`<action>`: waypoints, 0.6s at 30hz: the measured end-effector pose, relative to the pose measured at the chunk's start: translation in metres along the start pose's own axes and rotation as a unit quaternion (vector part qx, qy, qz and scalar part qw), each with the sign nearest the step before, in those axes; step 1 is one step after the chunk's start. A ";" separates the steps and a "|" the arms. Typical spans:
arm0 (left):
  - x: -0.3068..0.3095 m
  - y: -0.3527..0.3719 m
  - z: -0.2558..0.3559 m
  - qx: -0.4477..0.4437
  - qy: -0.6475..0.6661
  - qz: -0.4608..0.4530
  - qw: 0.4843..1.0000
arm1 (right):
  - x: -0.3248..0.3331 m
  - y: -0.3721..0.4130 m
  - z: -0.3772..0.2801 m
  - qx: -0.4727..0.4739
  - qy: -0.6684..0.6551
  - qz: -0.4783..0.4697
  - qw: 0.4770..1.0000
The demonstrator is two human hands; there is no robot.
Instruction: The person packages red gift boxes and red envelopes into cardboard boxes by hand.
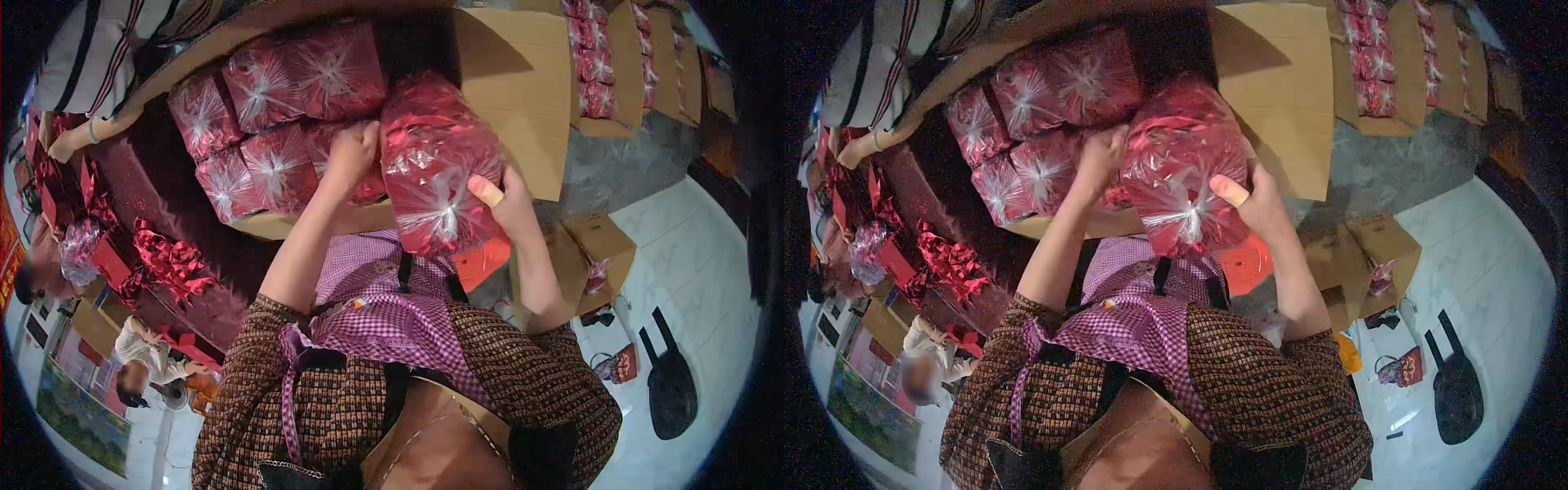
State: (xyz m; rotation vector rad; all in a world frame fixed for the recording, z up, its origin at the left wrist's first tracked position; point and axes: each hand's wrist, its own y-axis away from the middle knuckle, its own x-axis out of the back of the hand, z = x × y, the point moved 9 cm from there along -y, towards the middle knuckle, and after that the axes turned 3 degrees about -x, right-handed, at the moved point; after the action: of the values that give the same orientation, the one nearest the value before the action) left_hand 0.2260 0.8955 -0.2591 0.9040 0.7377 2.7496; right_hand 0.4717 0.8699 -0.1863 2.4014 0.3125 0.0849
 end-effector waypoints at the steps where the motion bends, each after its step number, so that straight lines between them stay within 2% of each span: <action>1: 0.015 0.000 0.018 -0.029 0.040 0.034 0.998 | -0.002 -0.005 0.005 0.001 0.000 -0.001 1.000; 2: 0.030 0.001 0.035 -0.056 0.079 0.065 0.993 | -0.003 -0.009 0.010 0.003 0.017 0.008 1.000; 3: 0.036 0.004 0.055 -0.033 0.125 0.034 0.991 | -0.003 -0.014 0.016 0.005 0.036 0.017 0.999; 5: 0.032 0.011 0.093 -0.112 0.163 -0.025 0.980 | -0.009 -0.020 0.020 0.027 0.072 0.020 0.997; 6: 0.024 0.016 0.108 -0.202 0.098 -0.045 0.974 | -0.011 -0.022 0.018 0.026 0.070 0.028 0.997; 7: 0.016 0.021 0.118 -0.244 0.017 -0.060 0.968 | -0.012 -0.023 0.017 0.025 0.068 0.035 0.997; 8: 0.000 0.024 0.109 -0.241 -0.020 -0.072 0.968 | -0.013 -0.025 0.021 0.037 0.053 0.040 0.997; 10: -0.022 0.028 0.108 -0.274 -0.234 -0.066 0.930 | -0.010 -0.028 0.027 0.049 0.060 0.056 0.995; 11: -0.025 0.027 0.111 -0.294 -0.232 -0.028 0.927 | -0.007 -0.027 0.027 0.059 0.070 0.070 0.993; 16: -0.042 0.001 0.103 -0.296 -0.227 -0.023 0.928 | -0.001 -0.043 0.049 0.031 0.063 0.102 0.992; 18: -0.050 -0.008 0.100 -0.276 -0.235 -0.048 0.931 | 0.008 -0.042 0.052 0.066 0.105 0.177 0.976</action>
State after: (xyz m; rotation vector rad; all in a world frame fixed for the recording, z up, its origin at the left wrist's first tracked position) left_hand 0.3258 0.9288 -0.2195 1.2573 -0.0766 2.2989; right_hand 0.4790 0.8689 -0.2534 2.5597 -0.0202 0.4961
